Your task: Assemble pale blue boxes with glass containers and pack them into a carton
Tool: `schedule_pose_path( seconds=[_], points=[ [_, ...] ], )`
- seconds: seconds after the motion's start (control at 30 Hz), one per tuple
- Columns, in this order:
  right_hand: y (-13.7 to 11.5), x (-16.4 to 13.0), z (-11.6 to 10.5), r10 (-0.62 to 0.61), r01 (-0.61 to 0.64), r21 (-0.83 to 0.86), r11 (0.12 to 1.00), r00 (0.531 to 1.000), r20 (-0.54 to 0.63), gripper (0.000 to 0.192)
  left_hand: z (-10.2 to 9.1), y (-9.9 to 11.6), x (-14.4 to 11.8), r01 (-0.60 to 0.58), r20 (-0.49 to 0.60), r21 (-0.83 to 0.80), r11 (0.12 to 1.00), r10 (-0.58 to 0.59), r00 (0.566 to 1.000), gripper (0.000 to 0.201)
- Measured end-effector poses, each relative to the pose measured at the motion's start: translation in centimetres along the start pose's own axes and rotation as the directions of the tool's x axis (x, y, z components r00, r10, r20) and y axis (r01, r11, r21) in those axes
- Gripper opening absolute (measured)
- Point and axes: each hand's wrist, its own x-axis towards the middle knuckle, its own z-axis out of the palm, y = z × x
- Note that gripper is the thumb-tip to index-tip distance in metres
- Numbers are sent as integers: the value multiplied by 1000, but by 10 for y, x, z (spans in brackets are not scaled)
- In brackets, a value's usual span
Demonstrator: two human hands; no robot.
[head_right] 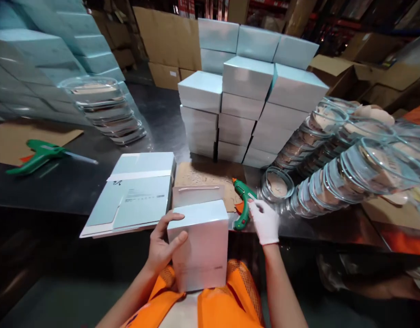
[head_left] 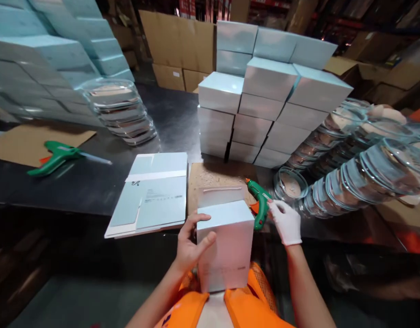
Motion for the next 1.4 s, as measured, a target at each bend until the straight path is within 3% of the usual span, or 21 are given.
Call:
schedule_pose_path(
  seconds=[0.1,0.17,0.27,0.33,0.37,0.47,0.5,0.57,0.67,0.77,0.83,0.87,0.93,1.0,1.07,1.13,1.17,1.2,1.27,1.33,1.4],
  points=[
    [-31,-19,9,-78,-49,405,913,954,290,57,7,-2,-1,-45,96,-25,999,47,994,45],
    [-46,-25,18,-93,-162,474,865,878,470,52,11,-4,-4,-89,124,-46,995,94,988,44],
    [-50,-28,24,-101,-201,520,831,863,495,51,14,-8,-7,-77,110,-53,996,83,991,47],
    [-43,-28,19,-195,-91,530,843,866,461,55,15,-10,-8,-44,71,-95,995,51,996,51],
    [-40,-29,14,-279,-5,522,853,841,463,61,15,-11,-7,-38,49,-137,990,45,998,55],
    [-33,-33,-1,-538,276,498,822,663,521,84,13,-13,-2,-78,31,-240,968,88,996,62],
    [-33,-36,-4,-594,361,484,797,610,524,82,11,-12,0,-100,56,-242,965,117,992,54],
    [-34,-42,-7,-666,508,431,745,552,501,64,7,-11,3,-142,114,-223,965,170,979,32],
    [-36,-49,-3,-718,621,375,688,509,475,36,4,-8,3,-161,145,-228,960,197,970,20],
    [-35,-49,1,-718,626,373,685,496,488,28,5,-6,1,-152,146,-231,961,189,971,17],
    [-30,-47,1,-697,601,370,709,518,496,30,5,-5,2,-157,153,-227,961,194,969,16],
    [-25,-47,-1,-677,570,370,734,565,472,41,4,-4,3,-163,143,-222,961,197,970,16],
    [-12,-51,-6,-578,458,369,809,736,353,76,-1,1,9,-170,45,-197,965,182,982,13],
    [4,-63,-10,-408,297,374,879,873,266,91,-4,7,15,-192,-168,-152,969,166,972,15],
    [20,-82,-10,-273,126,372,920,887,373,81,-2,11,19,-237,-398,-114,965,174,901,23],
    [32,-100,-4,-201,-1,369,929,838,508,73,5,12,18,-246,-509,-165,955,131,851,31],
    [35,-105,-1,-163,-45,378,925,849,502,70,9,11,16,-220,-506,-217,951,83,859,32],
    [37,-108,0,-118,-69,395,916,895,430,65,13,10,13,-181,-467,-253,950,44,883,32],
    [34,-103,-8,-37,-49,428,902,981,188,58,15,10,8,-121,-328,-168,978,61,943,27],
    [23,-89,-27,-74,53,406,912,997,37,51,9,18,7,-235,-209,100,967,252,945,24],
    [4,-74,-49,-292,257,293,921,953,81,41,0,33,14,-433,-37,313,845,467,884,41]
  ],
)
